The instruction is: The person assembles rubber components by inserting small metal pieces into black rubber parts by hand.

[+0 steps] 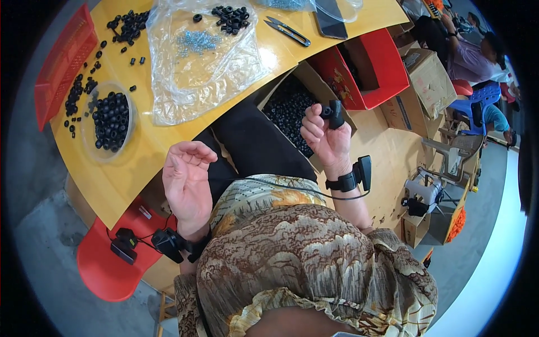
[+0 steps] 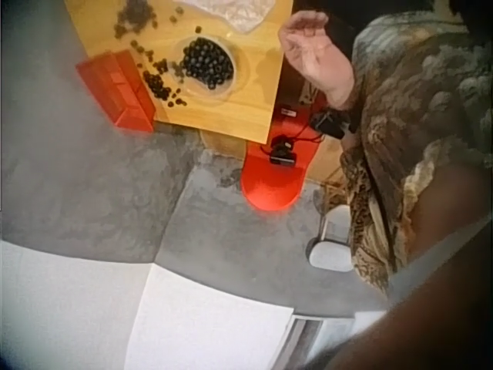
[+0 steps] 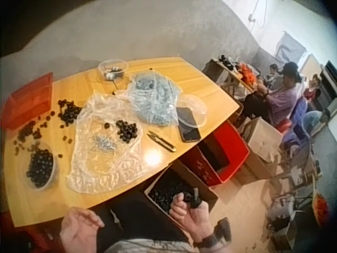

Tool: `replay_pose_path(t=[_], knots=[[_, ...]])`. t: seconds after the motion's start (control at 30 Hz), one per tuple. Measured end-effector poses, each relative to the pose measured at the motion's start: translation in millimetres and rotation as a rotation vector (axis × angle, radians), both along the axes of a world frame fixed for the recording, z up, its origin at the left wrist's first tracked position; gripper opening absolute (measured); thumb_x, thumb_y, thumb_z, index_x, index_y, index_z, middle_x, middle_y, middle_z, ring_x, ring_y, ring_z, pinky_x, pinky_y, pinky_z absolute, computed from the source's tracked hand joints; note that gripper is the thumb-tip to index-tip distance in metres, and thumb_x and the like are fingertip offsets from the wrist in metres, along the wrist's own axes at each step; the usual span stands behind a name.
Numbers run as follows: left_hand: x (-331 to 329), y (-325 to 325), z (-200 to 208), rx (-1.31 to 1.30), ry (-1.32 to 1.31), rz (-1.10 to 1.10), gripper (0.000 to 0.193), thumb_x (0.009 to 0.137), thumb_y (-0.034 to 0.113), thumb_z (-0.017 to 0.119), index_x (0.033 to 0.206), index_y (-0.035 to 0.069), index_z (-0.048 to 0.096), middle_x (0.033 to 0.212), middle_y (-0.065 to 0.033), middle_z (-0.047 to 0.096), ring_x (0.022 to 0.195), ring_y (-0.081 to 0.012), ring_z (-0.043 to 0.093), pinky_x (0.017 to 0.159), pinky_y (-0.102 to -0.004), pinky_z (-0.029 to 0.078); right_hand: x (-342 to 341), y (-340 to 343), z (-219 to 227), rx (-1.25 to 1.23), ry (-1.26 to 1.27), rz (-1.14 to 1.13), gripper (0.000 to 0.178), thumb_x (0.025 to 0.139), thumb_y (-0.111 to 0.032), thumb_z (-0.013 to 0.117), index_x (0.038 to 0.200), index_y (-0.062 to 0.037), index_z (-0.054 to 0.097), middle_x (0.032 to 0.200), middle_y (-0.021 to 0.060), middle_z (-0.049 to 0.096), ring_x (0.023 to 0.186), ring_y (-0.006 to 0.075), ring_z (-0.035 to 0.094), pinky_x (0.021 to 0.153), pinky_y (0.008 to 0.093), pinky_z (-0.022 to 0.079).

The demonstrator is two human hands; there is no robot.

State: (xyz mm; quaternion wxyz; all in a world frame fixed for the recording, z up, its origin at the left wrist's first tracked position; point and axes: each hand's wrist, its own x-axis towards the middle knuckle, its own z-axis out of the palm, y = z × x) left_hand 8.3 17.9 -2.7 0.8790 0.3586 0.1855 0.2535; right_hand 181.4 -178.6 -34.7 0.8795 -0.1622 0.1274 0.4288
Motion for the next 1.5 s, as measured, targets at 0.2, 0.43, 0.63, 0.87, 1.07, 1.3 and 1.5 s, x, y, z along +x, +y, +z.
replay_pose_path(t=[0.2,0.43,0.63,0.87,1.07,1.3,1.5], knots=[[5,-5,-1,0.010,0.002,-0.013,0.032,0.092,0.028,0.043,0.100,-0.003,0.048,0.094,-0.0142,0.055,0.085,-0.0205,0.054,0.079,-0.0334,0.042,-7,8,15,0.041,-0.022,0.010,0.023,0.085,-0.019,0.040,0.086,0.0013,0.050,0.066,0.0000,0.034,0.054,0.0099,0.032,0.050,0.0222,0.029],[17,-21,5,0.017,0.011,-0.108,0.030,0.092,0.026,0.045,0.098,-0.003,0.050,0.090,-0.0136,0.056,0.084,-0.0191,0.054,0.077,-0.0317,0.042,-26,16,30,0.104,0.110,0.123,0.022,0.084,-0.019,0.041,0.086,0.0006,0.052,0.069,0.0005,0.038,0.057,0.0109,0.033,0.052,0.0226,0.029],[16,-25,7,0.026,0.039,-0.117,0.030,0.092,0.026,0.046,0.098,-0.003,0.050,0.089,-0.0128,0.056,0.082,-0.0187,0.055,0.077,-0.0310,0.042,-29,21,36,0.104,0.293,0.138,0.018,0.087,-0.015,0.038,0.086,0.0001,0.048,0.067,0.0001,0.030,0.057,0.0099,0.031,0.051,0.0225,0.029],[17,-33,6,0.032,0.082,-0.113,0.031,0.091,0.028,0.047,0.097,-0.003,0.051,0.089,-0.0115,0.057,0.081,-0.0177,0.055,0.077,-0.0304,0.043,-33,22,32,0.188,0.315,0.177,0.016,0.085,-0.013,0.038,0.085,0.0002,0.048,0.067,0.0002,0.030,0.056,0.0096,0.031,0.051,0.0221,0.029],[22,-37,1,0.050,0.114,-0.161,0.030,0.091,0.026,0.049,0.096,-0.003,0.052,0.088,-0.0109,0.058,0.082,-0.0164,0.056,0.076,-0.0291,0.044,-42,25,31,0.194,0.338,0.168,0.015,0.084,-0.011,0.039,0.085,0.0011,0.048,0.067,0.0001,0.031,0.057,0.0093,0.031,0.051,0.0219,0.028],[22,-37,-1,0.055,0.135,-0.163,0.031,0.089,0.028,0.051,0.097,-0.003,0.052,0.088,-0.0109,0.058,0.081,-0.0163,0.055,0.076,-0.0287,0.044,-41,29,22,0.153,0.458,0.158,0.018,0.086,-0.014,0.041,0.084,0.0012,0.049,0.066,-0.0007,0.032,0.057,0.0094,0.031,0.052,0.0220,0.028],[19,-29,3,0.102,0.155,-0.124,0.032,0.088,0.028,0.054,0.097,-0.003,0.053,0.088,-0.0106,0.058,0.080,-0.0162,0.056,0.076,-0.0282,0.044,-13,2,-29,-0.185,0.299,-0.084,0.026,0.087,-0.019,0.038,0.094,0.0034,0.049,0.067,0.0021,0.043,0.058,0.0115,0.038,0.053,0.0227,0.033]])
